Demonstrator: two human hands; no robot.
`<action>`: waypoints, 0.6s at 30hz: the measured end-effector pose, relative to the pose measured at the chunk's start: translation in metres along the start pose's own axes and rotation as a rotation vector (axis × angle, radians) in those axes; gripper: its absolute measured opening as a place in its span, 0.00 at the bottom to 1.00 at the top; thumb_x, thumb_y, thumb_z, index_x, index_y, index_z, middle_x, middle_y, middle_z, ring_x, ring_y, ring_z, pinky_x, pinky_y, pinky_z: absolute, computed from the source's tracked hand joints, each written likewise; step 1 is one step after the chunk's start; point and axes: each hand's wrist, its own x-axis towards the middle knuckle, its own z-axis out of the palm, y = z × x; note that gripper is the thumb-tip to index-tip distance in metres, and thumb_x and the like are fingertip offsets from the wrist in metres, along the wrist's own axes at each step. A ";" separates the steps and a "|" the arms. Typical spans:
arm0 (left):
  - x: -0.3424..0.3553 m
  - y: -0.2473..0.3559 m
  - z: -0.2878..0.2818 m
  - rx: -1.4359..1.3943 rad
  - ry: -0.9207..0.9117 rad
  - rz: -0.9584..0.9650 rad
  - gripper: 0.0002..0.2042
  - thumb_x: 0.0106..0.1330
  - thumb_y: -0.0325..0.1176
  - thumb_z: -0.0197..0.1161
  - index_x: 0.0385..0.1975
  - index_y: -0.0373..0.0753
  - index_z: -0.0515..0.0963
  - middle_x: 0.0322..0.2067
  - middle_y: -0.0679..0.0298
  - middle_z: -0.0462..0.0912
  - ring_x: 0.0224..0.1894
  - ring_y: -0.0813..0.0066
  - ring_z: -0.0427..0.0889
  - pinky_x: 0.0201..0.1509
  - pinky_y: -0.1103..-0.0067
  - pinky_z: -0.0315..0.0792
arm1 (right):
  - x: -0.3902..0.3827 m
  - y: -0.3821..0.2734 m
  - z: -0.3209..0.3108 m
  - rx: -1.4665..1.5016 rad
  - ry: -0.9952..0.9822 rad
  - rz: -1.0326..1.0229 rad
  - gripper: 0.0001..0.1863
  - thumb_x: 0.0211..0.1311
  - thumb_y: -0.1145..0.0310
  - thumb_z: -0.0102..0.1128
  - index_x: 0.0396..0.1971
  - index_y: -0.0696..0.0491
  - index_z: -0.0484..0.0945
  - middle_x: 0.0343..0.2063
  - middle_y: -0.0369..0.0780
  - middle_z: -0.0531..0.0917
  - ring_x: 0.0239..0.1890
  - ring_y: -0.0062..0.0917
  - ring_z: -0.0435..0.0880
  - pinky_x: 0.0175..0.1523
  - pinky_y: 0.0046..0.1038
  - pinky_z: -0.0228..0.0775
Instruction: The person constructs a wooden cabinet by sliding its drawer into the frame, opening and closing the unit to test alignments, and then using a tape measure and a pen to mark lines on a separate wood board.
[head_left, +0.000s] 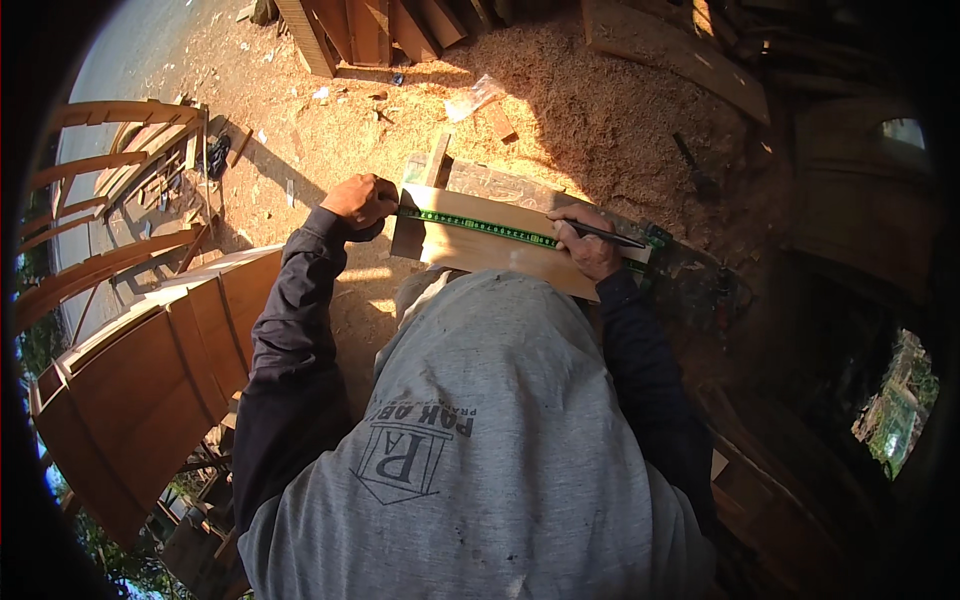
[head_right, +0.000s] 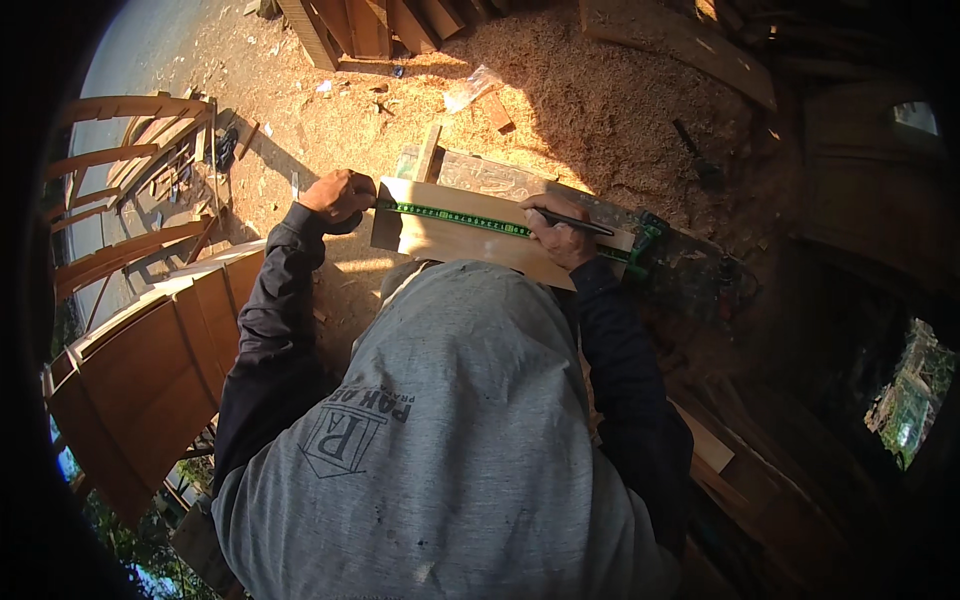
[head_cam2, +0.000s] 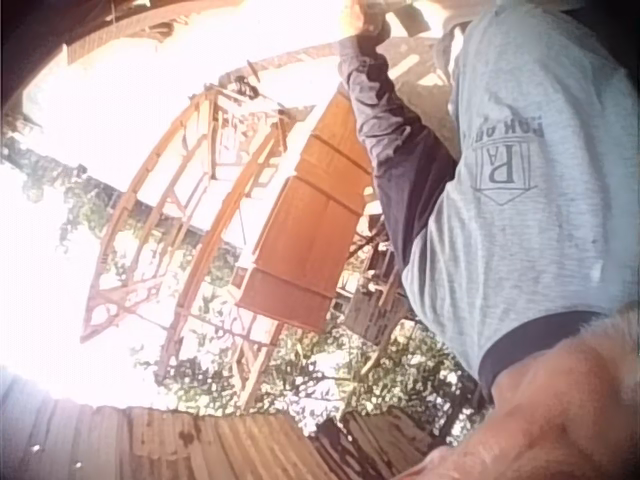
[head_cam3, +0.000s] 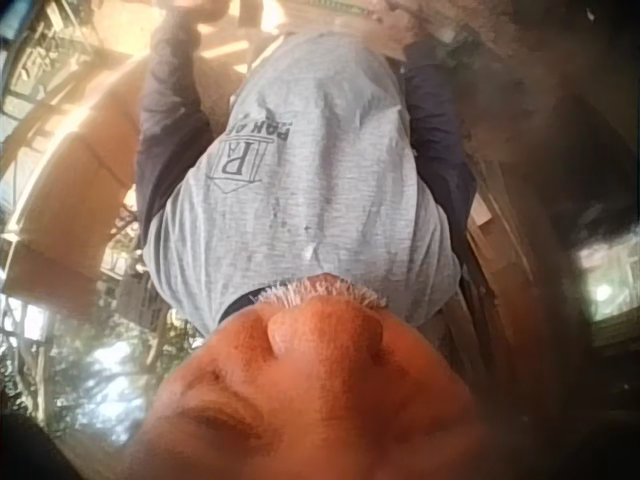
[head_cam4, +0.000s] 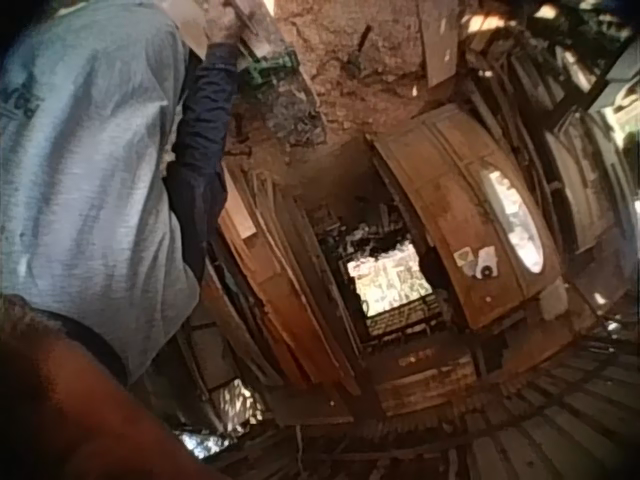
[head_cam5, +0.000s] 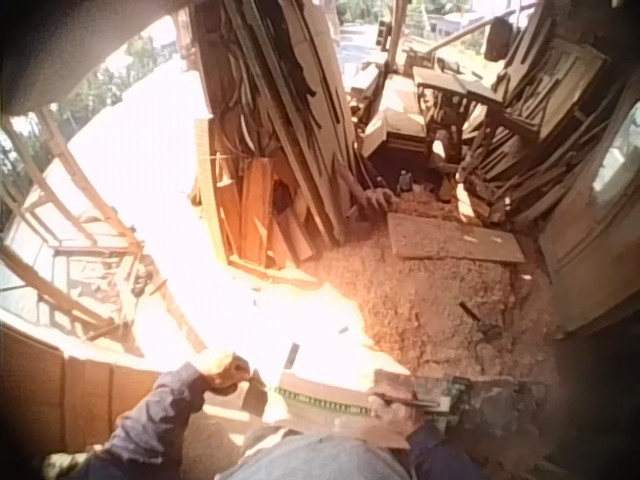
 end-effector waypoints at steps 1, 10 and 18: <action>-0.005 0.008 -0.004 -0.017 -0.005 0.016 0.10 0.59 0.37 0.61 0.33 0.36 0.81 0.32 0.52 0.84 0.37 0.52 0.83 0.41 0.67 0.75 | -0.003 0.000 0.000 0.027 0.130 -0.154 0.08 0.62 0.74 0.58 0.38 0.57 0.82 0.30 0.42 0.83 0.30 0.28 0.84 0.35 0.27 0.76; -0.049 -0.038 0.093 -0.866 -0.089 0.057 0.03 0.65 0.26 0.57 0.34 0.36 0.78 0.29 0.62 0.80 0.31 0.69 0.79 0.39 0.75 0.72 | -0.055 0.019 -0.083 -0.161 0.826 -0.101 0.16 0.68 0.65 0.59 0.50 0.58 0.76 0.46 0.43 0.80 0.50 0.29 0.78 0.51 0.32 0.73; -0.099 0.077 0.113 -1.283 -0.376 -0.177 0.07 0.74 0.33 0.53 0.33 0.39 0.75 0.25 0.77 0.70 0.29 0.88 0.67 0.35 0.83 0.66 | -0.026 0.017 -0.086 0.350 0.669 0.047 0.12 0.63 0.73 0.65 0.45 0.55 0.76 0.35 0.34 0.81 0.36 0.17 0.78 0.39 0.23 0.71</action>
